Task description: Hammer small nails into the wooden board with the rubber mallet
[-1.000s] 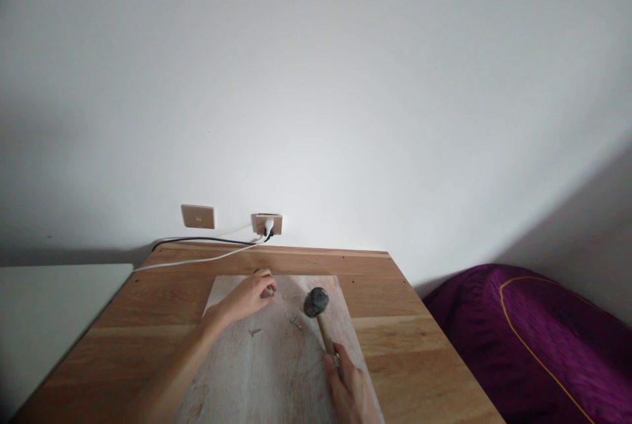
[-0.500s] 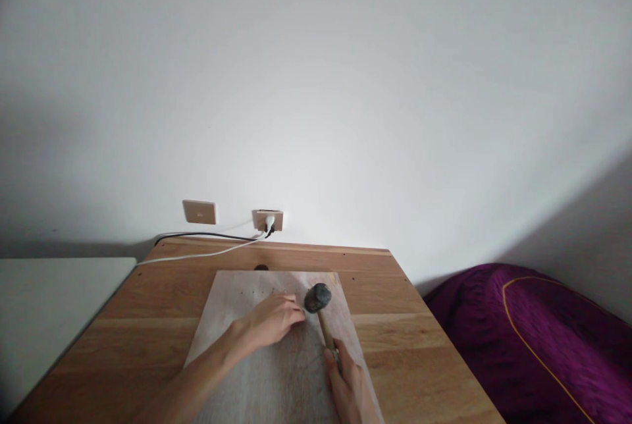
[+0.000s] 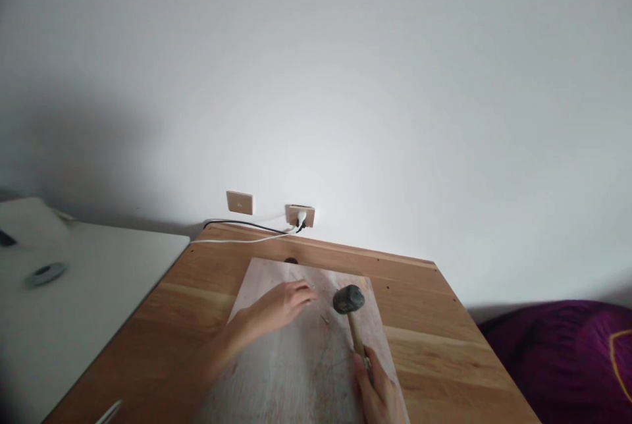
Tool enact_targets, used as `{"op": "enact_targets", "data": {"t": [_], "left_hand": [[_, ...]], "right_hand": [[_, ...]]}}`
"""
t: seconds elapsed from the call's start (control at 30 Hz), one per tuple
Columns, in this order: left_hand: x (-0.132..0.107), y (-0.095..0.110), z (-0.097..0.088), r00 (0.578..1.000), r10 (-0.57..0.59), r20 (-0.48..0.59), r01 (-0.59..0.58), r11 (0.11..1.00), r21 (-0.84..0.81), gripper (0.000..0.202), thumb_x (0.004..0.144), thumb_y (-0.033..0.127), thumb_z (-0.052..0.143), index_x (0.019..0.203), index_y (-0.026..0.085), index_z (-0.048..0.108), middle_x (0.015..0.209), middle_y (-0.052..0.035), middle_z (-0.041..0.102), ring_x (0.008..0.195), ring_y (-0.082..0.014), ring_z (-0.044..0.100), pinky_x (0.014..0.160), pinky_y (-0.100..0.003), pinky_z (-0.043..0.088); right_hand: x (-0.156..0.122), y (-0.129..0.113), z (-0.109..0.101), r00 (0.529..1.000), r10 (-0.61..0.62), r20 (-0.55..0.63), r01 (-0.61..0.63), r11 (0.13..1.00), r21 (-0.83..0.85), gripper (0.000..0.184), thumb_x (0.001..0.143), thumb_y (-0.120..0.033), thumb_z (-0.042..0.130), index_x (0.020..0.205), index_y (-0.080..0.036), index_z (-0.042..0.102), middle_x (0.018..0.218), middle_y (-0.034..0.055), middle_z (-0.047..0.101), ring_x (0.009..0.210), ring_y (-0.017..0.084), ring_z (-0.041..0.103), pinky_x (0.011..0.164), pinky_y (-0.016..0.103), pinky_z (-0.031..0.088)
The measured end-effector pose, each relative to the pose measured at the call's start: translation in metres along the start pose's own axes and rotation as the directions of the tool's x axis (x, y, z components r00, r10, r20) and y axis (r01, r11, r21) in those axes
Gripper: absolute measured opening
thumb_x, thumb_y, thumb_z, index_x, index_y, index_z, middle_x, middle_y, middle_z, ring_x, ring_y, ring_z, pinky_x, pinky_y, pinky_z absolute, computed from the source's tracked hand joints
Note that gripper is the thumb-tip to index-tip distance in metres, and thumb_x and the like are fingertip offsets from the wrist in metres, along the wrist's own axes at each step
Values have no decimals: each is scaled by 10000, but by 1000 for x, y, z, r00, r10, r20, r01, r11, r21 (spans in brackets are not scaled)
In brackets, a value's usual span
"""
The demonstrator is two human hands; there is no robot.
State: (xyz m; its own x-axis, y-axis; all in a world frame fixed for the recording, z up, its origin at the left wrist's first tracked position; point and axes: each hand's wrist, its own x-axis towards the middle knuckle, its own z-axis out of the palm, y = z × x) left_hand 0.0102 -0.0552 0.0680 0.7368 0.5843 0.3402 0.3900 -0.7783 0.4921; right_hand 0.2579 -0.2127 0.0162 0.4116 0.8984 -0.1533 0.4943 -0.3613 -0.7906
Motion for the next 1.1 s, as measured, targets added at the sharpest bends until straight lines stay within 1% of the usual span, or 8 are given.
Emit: {"op": "enact_targets", "data": {"t": [0.1, 0.2, 0.3, 0.43, 0.6, 0.8, 1.0, 1.1], "left_hand": [[-12, -13, -18, 984, -107, -140, 80, 979, -187, 223, 974, 128, 562, 1084, 194, 744, 1059, -72, 718, 962, -180, 686, 878, -274, 539], [-23, -30, -25, 954, -203, -220, 126, 940, -317, 180, 908, 107, 627, 1005, 179, 761, 988, -56, 730, 860, -154, 684, 830, -256, 553], [-28, -47, -19, 932, -264, -249, 185, 935, -303, 214, 843, 53, 639, 966, 178, 762, 952, -46, 736, 814, -147, 678, 807, -256, 551], [-28, -61, -6, 905, -326, -274, 238, 921, -308, 295, 830, 44, 631, 1062, 187, 745, 955, -47, 760, 840, -158, 702, 822, -269, 554], [-19, -63, 5, 904, -343, -256, 234, 896, -376, 269, 857, 79, 612, 1073, 181, 736, 1020, -65, 784, 927, -178, 733, 877, -292, 572], [-12, -60, 10, 907, -323, -270, 230, 917, -326, 252, 847, 65, 593, 1011, 183, 744, 1039, -66, 782, 948, -177, 725, 901, -291, 574], [-9, -57, 14, 898, -337, -284, 250, 920, -300, 209, 857, 64, 600, 984, 172, 725, 997, -63, 764, 918, -174, 712, 866, -289, 569], [-8, -58, 15, 888, -353, -293, 259, 913, -315, 200, 847, 61, 612, 978, 170, 717, 994, -61, 758, 909, -171, 711, 862, -289, 571]], "right_hand": [[-1, 1, -3, 999, 47, 11, -47, 999, 17, 837, 800, -852, 469, 1258, -186, 688, 780, 73, 734, 654, 246, 680, 537, 300, 517], [0, 2, -3, 999, 47, 26, -47, 999, 6, 858, 808, -857, 431, 1264, -175, 682, 723, 61, 711, 632, 239, 666, 533, 297, 510], [1, 3, -1, 997, 40, 59, -41, 999, 19, 869, 816, -852, 422, 1280, -160, 670, 634, 35, 663, 598, 231, 647, 525, 293, 498], [-1, 3, -1, 993, 52, 102, -57, 997, 43, 882, 847, -838, 398, 1343, -145, 626, 506, -25, 552, 479, 200, 566, 465, 279, 445], [-2, 5, 0, 995, 44, 91, -48, 998, 49, 940, 839, -877, 390, 1389, -143, 596, 565, -17, 587, 464, 179, 544, 463, 273, 435], [-1, 6, 4, 994, 71, 88, -77, 995, 66, 972, 815, -905, 377, 1366, -137, 607, 583, -1, 610, 478, 187, 565, 454, 274, 440], [-1, -5, -3, 999, 35, -8, -34, 996, 79, 885, 741, -913, 491, 1181, -179, 716, 807, 87, 741, 770, 273, 722, 618, 300, 554], [-5, -10, -4, 999, 41, -24, -39, 995, 92, 865, 759, -900, 486, 1178, -179, 718, 826, 93, 744, 739, 268, 718, 584, 300, 548]]}}
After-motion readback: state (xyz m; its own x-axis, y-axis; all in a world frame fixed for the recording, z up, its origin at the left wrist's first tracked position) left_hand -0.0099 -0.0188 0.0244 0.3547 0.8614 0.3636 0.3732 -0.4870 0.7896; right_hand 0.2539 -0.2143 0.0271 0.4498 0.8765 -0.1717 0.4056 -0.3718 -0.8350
